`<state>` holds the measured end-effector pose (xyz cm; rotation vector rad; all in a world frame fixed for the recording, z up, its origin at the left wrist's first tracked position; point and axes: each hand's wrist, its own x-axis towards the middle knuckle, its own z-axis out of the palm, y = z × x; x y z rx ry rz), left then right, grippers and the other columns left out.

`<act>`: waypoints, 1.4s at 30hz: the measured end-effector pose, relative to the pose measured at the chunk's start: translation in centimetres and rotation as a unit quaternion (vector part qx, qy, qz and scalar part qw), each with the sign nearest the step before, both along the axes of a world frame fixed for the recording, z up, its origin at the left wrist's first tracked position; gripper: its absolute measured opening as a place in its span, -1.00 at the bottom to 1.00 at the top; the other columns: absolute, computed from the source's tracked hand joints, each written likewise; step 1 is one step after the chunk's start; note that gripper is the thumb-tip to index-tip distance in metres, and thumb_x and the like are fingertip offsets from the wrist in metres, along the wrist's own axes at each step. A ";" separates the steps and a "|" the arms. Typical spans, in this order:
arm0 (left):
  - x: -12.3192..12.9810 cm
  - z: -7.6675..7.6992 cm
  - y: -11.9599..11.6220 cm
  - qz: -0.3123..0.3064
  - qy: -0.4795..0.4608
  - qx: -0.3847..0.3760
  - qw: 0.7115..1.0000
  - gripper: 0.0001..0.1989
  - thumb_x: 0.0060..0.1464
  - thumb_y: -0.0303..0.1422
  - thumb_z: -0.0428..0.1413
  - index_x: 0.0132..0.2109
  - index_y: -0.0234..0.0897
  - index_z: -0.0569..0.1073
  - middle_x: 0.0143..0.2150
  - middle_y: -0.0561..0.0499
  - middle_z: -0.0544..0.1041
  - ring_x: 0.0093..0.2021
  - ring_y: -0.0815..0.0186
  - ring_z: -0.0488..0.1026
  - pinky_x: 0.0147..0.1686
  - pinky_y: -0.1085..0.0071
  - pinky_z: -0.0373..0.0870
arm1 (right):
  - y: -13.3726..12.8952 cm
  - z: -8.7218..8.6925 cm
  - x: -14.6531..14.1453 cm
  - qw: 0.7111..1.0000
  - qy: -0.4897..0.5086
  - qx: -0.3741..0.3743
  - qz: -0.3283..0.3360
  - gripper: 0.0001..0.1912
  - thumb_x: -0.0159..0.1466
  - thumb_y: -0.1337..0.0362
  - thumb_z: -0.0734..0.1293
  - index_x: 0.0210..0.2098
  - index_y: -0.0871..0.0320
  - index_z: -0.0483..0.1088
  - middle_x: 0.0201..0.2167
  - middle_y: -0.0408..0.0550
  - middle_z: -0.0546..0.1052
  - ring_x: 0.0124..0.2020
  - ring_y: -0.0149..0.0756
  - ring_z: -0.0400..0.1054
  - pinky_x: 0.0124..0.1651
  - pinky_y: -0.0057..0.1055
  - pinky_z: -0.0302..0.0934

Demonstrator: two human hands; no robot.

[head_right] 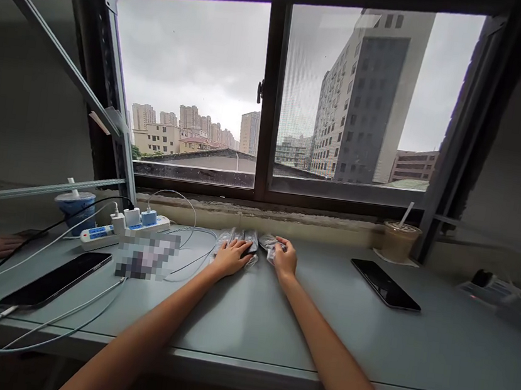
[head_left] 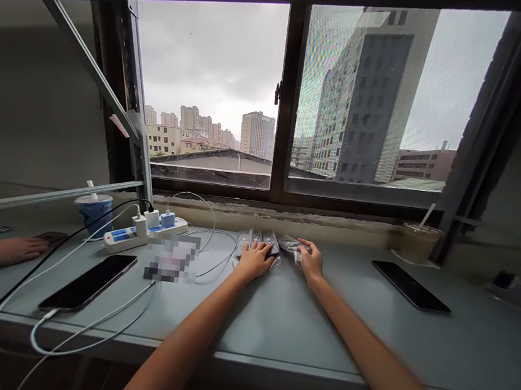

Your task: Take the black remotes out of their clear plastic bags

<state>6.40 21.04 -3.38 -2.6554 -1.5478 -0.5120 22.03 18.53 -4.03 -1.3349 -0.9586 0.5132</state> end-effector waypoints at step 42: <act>-2.1 1.3 -0.7 0.066 0.003 0.062 0.996 -0.74 -0.04 -0.32 0.03 -0.14 -0.24 0.31 -0.11 -0.12 0.45 -0.08 0.12 0.37 -0.12 0.28 0.22 | -1.2 1.1 0.3 0.997 0.033 -0.069 0.005 -0.67 0.09 0.18 0.15 -0.23 0.19 0.38 -0.37 -0.04 0.46 -0.60 -0.45 0.25 -0.67 -0.57 0.02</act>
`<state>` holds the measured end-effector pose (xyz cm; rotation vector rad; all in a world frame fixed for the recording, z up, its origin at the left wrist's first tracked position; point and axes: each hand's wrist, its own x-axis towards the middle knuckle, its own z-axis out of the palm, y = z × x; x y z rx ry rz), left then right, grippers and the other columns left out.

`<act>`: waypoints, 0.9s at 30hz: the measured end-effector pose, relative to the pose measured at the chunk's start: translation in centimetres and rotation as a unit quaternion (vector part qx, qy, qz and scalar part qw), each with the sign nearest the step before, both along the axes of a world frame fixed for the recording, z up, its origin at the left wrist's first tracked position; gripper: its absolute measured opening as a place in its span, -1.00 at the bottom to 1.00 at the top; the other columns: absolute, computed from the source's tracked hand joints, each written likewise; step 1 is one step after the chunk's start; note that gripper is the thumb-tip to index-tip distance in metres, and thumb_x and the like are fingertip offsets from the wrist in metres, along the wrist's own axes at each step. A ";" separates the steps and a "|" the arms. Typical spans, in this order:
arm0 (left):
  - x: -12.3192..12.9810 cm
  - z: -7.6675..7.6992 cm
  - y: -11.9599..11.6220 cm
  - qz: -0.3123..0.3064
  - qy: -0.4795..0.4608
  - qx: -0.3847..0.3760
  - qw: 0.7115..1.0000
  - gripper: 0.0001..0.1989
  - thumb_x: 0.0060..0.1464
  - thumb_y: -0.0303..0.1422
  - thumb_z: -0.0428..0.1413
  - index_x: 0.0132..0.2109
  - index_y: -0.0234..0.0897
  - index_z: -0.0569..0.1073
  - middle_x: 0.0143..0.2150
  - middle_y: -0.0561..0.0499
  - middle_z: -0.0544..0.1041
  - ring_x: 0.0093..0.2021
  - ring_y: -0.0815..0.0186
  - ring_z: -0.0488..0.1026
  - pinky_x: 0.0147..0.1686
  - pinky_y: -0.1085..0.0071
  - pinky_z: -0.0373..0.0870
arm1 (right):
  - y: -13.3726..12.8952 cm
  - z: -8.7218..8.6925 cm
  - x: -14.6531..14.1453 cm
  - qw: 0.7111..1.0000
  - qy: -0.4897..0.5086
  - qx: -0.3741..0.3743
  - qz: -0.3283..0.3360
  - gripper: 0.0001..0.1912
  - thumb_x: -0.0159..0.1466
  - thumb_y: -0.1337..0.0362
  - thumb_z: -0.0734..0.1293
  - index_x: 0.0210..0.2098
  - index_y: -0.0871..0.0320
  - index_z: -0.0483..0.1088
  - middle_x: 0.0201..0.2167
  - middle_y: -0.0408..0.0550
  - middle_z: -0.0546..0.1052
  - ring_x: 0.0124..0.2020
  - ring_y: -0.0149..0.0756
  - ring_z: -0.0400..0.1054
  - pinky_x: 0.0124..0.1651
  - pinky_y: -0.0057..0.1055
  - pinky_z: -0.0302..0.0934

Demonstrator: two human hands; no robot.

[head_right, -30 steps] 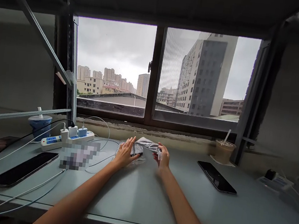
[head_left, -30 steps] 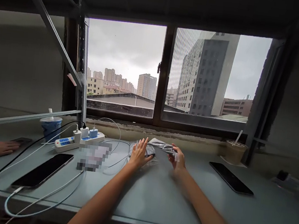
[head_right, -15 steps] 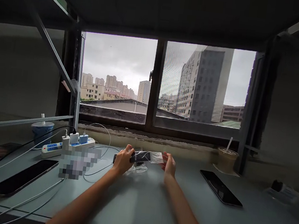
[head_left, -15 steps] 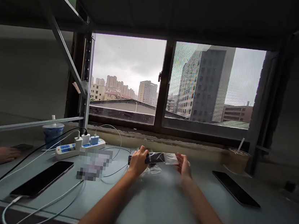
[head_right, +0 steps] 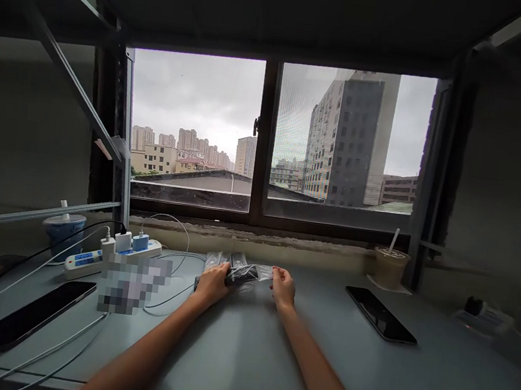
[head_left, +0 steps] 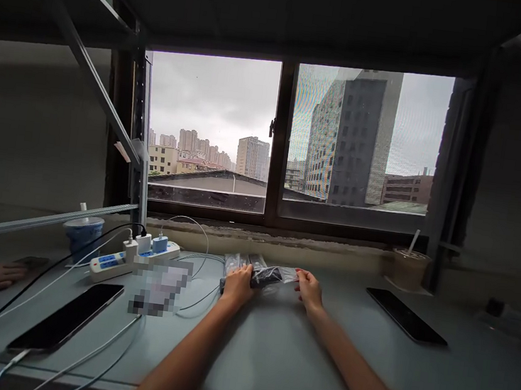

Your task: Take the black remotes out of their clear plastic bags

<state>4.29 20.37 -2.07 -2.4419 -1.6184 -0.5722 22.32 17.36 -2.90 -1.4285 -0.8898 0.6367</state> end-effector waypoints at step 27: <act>0.1 0.3 0.0 0.020 -0.042 0.062 0.997 -0.75 -0.01 -0.28 0.08 -0.16 -0.23 0.31 -0.16 -0.06 0.43 -0.09 0.17 0.35 -0.14 0.31 0.17 | -0.1 0.1 -0.3 1.000 -0.019 0.017 -0.001 -0.67 0.10 0.10 0.18 -0.25 0.18 0.35 -0.16 0.00 0.46 -0.60 -0.47 0.33 -0.63 -0.54 0.08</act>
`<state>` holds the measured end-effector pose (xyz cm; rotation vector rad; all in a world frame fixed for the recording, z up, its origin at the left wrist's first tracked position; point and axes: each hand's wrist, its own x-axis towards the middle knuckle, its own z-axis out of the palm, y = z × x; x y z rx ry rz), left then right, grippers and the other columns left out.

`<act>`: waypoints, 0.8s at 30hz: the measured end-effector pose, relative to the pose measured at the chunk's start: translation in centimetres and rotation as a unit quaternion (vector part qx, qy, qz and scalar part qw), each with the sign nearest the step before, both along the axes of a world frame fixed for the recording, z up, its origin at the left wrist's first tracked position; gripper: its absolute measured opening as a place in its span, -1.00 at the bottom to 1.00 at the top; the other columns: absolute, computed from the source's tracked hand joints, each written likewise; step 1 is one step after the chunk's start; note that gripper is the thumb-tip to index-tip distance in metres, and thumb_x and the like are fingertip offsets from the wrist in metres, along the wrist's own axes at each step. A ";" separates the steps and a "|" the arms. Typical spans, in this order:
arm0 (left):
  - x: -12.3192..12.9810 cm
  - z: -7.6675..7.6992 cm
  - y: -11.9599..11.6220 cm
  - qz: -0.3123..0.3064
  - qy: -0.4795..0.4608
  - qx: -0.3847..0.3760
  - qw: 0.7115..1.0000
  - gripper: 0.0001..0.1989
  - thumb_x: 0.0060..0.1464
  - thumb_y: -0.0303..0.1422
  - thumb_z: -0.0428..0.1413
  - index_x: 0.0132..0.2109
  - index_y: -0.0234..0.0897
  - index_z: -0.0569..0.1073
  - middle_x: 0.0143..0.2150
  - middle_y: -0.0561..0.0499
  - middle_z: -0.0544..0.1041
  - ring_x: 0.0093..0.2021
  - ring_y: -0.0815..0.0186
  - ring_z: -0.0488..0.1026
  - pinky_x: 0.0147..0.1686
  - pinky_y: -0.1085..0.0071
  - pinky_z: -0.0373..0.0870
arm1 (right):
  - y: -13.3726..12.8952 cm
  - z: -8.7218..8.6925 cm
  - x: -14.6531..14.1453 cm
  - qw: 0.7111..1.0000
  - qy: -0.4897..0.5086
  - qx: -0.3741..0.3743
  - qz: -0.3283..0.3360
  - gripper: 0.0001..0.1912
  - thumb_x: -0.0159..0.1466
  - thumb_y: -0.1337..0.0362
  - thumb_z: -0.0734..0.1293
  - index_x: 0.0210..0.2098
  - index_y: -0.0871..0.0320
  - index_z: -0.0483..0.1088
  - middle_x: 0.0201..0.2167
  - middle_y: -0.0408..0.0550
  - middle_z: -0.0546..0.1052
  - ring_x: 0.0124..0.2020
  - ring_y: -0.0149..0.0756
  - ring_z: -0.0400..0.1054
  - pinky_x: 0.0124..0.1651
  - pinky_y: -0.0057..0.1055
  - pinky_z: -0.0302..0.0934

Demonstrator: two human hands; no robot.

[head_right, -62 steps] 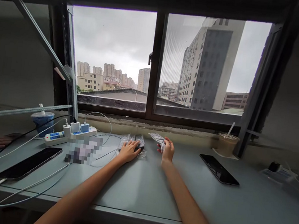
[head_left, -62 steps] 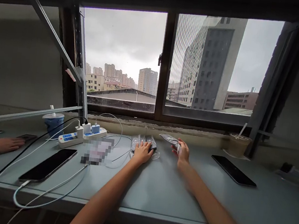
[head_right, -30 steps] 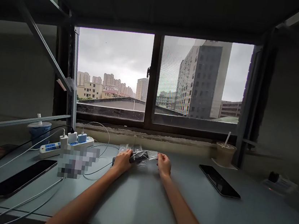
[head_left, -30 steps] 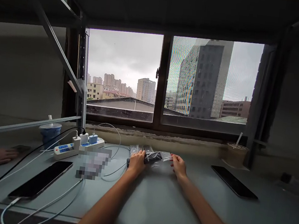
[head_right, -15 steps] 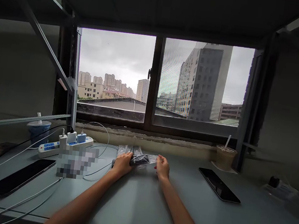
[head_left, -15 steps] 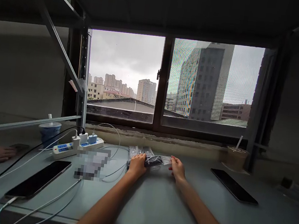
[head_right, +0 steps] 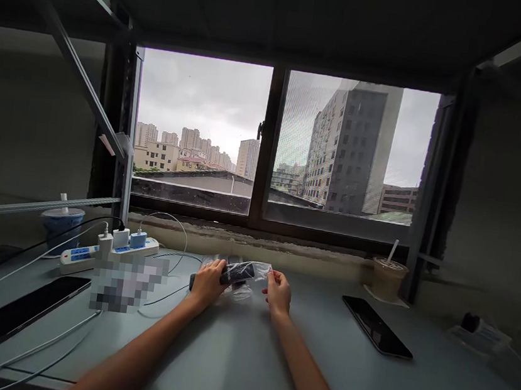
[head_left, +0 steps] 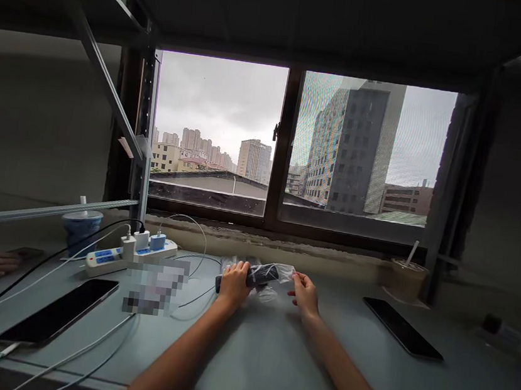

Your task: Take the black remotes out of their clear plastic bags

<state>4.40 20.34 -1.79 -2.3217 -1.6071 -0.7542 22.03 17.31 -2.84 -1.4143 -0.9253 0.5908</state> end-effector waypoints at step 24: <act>-0.1 -0.2 0.2 -0.009 -0.020 0.005 1.000 -0.68 -0.05 -0.19 0.13 -0.14 -0.20 0.34 -0.13 -0.08 0.42 -0.08 0.11 0.34 -0.12 0.26 0.16 | -0.3 0.0 -0.7 0.991 0.100 -0.015 0.092 -0.64 0.16 0.12 0.12 -0.39 0.16 0.48 -0.13 0.02 0.48 -0.48 -0.41 0.38 -0.63 -0.55 0.16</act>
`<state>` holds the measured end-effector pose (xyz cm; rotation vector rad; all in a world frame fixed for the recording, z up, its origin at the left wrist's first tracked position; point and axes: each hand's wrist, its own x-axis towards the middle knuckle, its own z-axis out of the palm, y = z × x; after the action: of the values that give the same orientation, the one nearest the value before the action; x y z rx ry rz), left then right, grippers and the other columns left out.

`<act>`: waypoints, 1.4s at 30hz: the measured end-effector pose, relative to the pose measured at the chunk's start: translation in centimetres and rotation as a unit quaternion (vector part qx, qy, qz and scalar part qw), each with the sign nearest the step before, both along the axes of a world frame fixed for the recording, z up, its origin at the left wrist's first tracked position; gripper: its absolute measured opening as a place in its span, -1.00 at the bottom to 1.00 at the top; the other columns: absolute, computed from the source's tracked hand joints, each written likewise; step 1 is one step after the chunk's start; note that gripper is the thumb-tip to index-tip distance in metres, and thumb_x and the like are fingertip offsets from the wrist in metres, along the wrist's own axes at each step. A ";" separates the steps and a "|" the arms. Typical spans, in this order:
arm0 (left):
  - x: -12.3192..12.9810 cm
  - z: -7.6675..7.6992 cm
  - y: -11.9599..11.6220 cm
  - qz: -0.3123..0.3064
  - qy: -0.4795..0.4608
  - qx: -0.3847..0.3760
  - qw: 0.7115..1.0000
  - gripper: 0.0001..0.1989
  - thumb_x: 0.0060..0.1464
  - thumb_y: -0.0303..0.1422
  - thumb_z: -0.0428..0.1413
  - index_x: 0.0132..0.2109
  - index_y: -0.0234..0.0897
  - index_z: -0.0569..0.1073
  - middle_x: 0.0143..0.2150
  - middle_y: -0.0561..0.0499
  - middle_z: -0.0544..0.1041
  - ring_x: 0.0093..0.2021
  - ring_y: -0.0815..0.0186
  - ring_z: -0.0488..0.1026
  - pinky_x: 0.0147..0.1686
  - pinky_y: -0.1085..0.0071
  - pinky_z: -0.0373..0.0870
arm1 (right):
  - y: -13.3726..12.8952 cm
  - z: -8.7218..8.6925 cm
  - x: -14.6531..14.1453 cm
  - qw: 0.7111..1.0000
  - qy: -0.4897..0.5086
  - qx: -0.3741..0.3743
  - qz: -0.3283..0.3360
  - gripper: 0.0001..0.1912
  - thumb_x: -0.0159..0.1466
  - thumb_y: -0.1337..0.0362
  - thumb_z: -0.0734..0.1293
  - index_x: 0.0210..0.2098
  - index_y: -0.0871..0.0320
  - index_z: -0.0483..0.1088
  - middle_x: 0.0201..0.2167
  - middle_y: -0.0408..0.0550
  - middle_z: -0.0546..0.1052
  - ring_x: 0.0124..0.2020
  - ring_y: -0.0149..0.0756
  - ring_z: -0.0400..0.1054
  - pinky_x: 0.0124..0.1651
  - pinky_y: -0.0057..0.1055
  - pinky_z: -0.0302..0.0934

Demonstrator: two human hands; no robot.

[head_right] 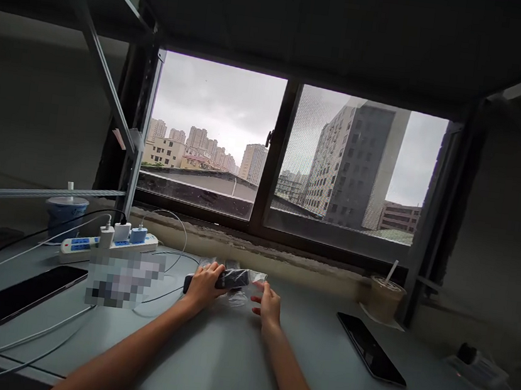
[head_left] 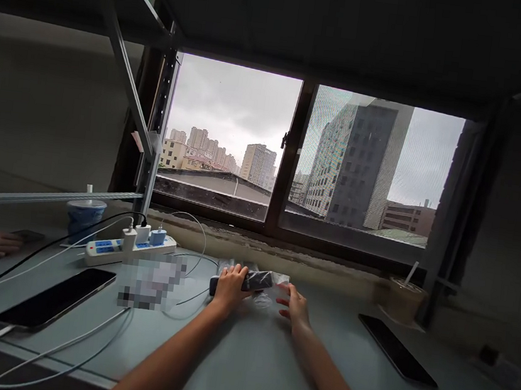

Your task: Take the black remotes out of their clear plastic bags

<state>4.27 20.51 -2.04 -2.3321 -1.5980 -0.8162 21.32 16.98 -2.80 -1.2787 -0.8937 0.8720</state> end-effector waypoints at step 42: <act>-0.1 0.2 -0.1 -0.069 0.003 -0.019 0.997 -0.66 -0.07 -0.28 0.16 -0.10 -0.19 0.35 -0.09 -0.05 0.39 -0.04 0.14 0.31 -0.08 0.27 0.10 | 0.4 -1.1 0.4 0.977 -0.202 0.070 -0.008 -0.60 -0.04 0.15 0.31 -0.25 0.21 0.51 -0.14 0.04 0.46 -0.55 -0.49 0.26 -0.62 -0.57 0.15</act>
<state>4.22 20.46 -1.85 -2.4909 -1.4759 -0.8127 21.73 17.41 -3.89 -1.3586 -1.2398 0.5311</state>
